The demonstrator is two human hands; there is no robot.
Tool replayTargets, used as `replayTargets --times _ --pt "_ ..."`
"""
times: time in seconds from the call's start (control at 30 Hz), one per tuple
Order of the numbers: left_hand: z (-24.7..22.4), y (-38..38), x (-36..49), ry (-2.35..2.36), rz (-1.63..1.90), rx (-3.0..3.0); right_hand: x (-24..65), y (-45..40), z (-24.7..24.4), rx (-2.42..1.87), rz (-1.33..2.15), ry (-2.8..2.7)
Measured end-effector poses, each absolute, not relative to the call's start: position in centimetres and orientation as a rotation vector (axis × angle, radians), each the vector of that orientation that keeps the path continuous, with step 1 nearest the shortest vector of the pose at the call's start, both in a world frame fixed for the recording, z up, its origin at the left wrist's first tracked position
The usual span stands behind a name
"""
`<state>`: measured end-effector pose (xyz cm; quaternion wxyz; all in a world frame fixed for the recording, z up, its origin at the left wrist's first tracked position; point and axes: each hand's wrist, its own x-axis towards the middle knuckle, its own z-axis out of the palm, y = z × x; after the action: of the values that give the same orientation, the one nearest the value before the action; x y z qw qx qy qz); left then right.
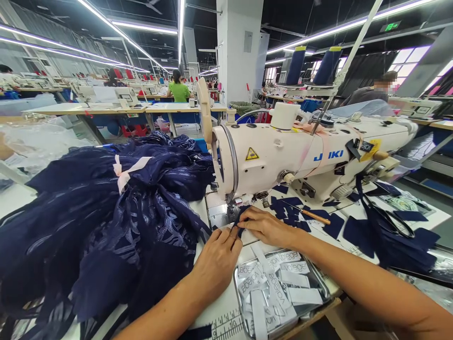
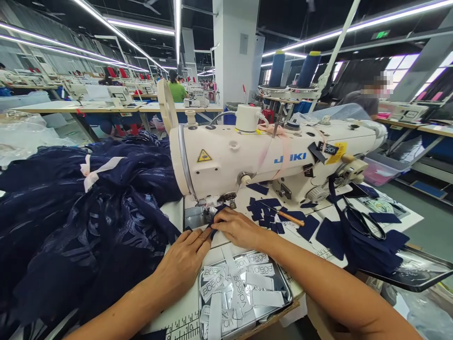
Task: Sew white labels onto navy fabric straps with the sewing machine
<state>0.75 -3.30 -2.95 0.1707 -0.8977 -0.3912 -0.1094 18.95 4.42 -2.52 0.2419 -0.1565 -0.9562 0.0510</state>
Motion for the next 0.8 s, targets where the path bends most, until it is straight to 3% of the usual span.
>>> replayTargets --times 0.13,0.4,0.8 --pt "-3.0 -3.3 1.1 -1.136 -0.214 -2.543 19.2 5.0 -2.6 -0.376 0.209 -2.585" --pt "-2.6 -3.3 0.3 -1.13 -0.26 -2.579 18.5 3.2 -2.0 -0.559 -0.274 -2.789" --pt "0.1 -1.7 -2.2 -1.134 -0.341 -2.629 18.7 4.7 -1.4 -0.503 -0.516 -2.945"
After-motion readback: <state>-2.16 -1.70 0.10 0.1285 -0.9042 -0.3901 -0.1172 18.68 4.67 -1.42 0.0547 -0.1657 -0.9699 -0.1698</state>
